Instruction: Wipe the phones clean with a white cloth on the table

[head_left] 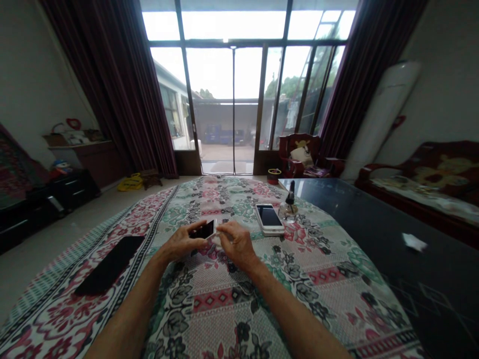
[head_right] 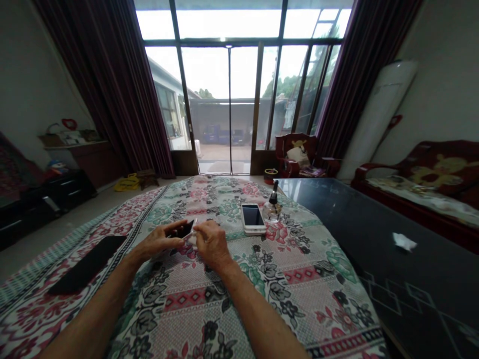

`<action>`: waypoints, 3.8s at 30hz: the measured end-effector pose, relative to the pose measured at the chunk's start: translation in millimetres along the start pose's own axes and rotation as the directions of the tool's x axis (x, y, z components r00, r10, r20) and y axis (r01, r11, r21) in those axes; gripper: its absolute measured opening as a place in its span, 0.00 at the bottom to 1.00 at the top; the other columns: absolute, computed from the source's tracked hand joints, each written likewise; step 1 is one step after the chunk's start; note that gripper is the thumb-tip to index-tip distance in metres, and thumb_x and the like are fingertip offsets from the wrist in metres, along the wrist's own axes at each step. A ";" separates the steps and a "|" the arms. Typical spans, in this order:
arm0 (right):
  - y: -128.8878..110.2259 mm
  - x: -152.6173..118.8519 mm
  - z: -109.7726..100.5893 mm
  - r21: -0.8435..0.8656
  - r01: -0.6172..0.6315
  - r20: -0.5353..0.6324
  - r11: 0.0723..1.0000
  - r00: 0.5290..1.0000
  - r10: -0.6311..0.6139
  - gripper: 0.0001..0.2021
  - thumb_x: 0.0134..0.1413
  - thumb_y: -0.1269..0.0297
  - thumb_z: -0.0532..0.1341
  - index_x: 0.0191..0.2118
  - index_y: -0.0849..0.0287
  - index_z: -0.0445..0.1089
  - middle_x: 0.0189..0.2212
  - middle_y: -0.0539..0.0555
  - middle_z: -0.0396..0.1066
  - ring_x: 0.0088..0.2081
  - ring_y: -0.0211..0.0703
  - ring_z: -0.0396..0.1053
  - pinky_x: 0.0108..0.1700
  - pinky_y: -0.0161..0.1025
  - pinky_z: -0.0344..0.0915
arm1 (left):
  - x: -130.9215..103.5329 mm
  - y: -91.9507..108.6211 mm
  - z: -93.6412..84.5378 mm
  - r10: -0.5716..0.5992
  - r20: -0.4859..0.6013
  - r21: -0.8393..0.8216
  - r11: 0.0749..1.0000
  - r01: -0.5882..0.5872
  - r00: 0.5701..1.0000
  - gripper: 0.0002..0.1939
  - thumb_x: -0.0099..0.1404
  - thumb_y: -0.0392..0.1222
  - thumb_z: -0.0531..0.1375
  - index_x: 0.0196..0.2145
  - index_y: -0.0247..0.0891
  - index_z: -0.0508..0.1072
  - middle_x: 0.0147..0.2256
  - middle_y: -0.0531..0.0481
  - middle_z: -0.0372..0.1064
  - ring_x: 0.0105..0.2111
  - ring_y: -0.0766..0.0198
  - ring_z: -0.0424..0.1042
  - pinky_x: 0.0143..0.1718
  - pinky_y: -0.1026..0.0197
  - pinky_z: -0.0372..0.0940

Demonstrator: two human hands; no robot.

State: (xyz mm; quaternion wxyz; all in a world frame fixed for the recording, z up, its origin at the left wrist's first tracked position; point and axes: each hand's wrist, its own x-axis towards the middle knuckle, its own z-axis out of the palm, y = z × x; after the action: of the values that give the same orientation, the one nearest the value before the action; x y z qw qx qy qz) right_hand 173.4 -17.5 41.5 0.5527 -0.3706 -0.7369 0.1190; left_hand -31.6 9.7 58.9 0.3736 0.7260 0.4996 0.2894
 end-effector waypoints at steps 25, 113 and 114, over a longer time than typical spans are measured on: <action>12.1 -11.0 9.2 -0.014 -0.098 0.108 0.995 0.989 0.099 0.14 0.47 0.79 0.57 0.35 0.58 0.76 0.33 0.53 0.74 0.36 0.41 0.71 0.41 0.36 0.66 | 9.3 -0.3 21.6 0.041 -0.197 0.377 0.925 0.037 0.979 0.22 0.54 0.51 0.60 0.44 0.38 0.74 0.34 0.50 0.72 0.35 0.57 0.70 0.35 0.61 0.61; 0.9 2.0 -3.9 0.149 -0.118 -0.034 0.982 0.992 0.124 0.09 0.53 0.72 0.59 0.37 0.57 0.76 0.34 0.54 0.74 0.39 0.42 0.71 0.43 0.37 0.65 | -8.0 13.6 -12.7 0.067 0.187 0.022 0.997 -0.073 0.980 0.34 0.54 0.49 0.64 0.59 0.44 0.65 0.56 0.52 0.67 0.56 0.49 0.62 0.58 0.52 0.55; 5.1 1.7 -5.1 0.141 -0.134 -0.045 0.981 0.989 0.142 0.09 0.53 0.71 0.59 0.37 0.57 0.76 0.34 0.54 0.74 0.39 0.42 0.71 0.43 0.38 0.65 | -8.4 17.0 -10.3 0.066 0.204 0.021 0.997 -0.072 0.977 0.34 0.54 0.49 0.64 0.59 0.44 0.65 0.55 0.52 0.67 0.56 0.49 0.63 0.58 0.52 0.55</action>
State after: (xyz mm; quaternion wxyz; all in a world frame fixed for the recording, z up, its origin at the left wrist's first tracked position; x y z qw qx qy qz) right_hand 179.9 -14.0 41.6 0.5871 -0.3851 -0.6842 0.1973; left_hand -33.9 0.7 78.3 0.4021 0.7739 0.4373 0.2193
